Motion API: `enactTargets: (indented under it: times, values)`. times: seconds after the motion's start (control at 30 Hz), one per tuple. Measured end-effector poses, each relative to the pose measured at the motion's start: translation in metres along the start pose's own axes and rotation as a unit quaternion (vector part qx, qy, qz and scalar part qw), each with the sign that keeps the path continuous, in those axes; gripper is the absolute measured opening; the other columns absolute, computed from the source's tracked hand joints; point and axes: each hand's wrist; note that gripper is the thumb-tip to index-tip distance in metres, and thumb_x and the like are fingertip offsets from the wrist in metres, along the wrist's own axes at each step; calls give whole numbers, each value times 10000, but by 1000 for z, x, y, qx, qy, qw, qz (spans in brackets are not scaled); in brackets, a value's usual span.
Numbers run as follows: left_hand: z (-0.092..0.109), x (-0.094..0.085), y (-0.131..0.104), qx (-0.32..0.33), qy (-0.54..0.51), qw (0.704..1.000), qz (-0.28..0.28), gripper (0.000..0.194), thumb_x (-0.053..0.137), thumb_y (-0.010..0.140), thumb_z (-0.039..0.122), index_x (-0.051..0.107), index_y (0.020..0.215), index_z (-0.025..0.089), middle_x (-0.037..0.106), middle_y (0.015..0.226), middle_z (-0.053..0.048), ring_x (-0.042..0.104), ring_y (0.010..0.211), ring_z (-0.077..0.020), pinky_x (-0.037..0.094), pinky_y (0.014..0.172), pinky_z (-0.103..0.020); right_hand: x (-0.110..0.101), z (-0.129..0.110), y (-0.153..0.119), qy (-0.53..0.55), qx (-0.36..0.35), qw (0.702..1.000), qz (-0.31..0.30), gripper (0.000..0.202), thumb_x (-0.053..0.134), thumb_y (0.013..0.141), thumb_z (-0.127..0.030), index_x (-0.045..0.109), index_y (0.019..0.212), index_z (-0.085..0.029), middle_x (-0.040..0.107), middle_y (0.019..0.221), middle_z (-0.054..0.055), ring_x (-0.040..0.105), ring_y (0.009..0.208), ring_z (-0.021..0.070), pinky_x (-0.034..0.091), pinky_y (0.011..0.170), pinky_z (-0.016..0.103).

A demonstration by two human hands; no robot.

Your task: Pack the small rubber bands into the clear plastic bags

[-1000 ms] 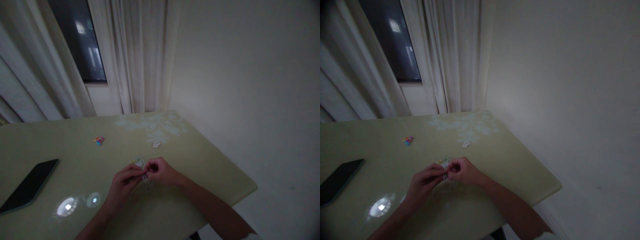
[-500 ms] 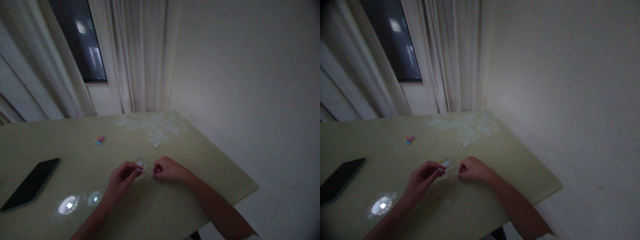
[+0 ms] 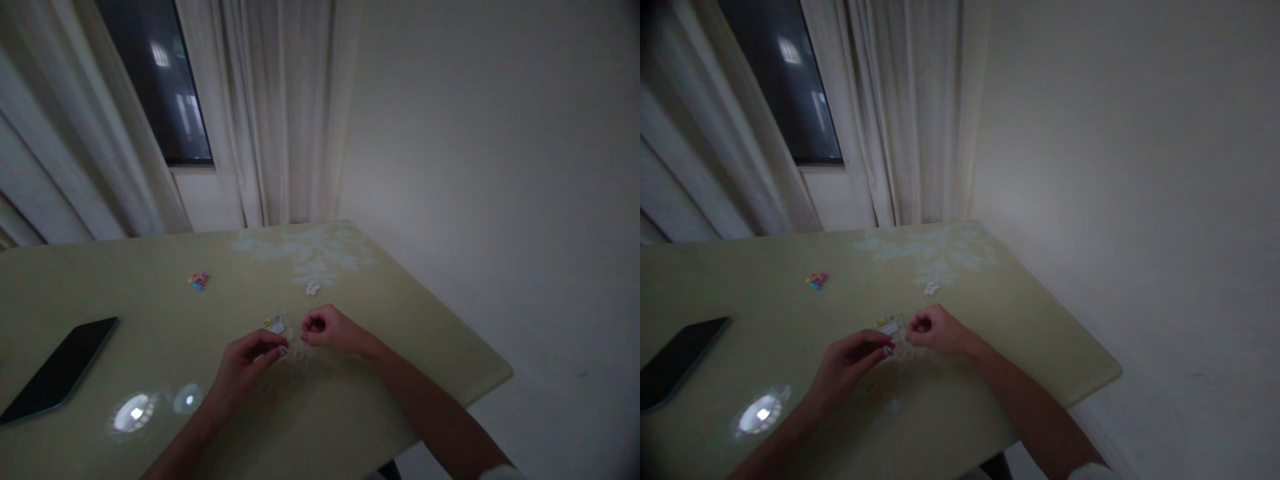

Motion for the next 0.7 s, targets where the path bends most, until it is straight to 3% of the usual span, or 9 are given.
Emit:
enactTargets:
  times: [0.1,0.23,0.43,0.57,0.7]
  values:
    - [-1,3,-1,5,0,1000,-9,140,827,801,289,848,927,231,835,886,-59,796,802,-218,636,751,-269,13,-2,1,92,-13,996,-1,210,750,779,-341,675,799,-146,492,634,-55,376,575,79,276,530,213]
    - [2,3,0,66,34,997,-15,114,820,826,269,861,931,251,812,862,-53,771,778,-196,607,701,-244,29,0,0,127,-17,992,6,212,778,747,-327,692,816,-146,471,615,-68,351,562,74,248,523,217]
    - [3,1,2,126,37,991,-3,61,820,838,242,853,883,266,773,841,-37,738,756,-163,577,661,-210,32,2,1,162,-32,986,-11,295,800,760,-415,737,858,-144,560,670,-32,428,599,93,316,577,238]
    - [2,0,1,85,10,996,1,51,781,877,261,819,910,249,789,922,-42,759,850,-176,612,765,-241,24,-1,0,136,-43,990,8,317,786,797,-444,762,913,-149,584,697,-21,457,617,103,334,595,244]
    - [6,-2,1,20,17,999,19,103,758,887,306,790,924,215,816,891,-55,777,819,-184,628,780,-263,8,-1,-5,-31,-45,998,-31,199,786,785,-307,805,912,-154,489,602,-59,416,559,89,293,540,225]
Point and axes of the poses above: each hand's wrist, its own y-axis towards the middle knuckle, its own x-axis out of the palm, z = x × y
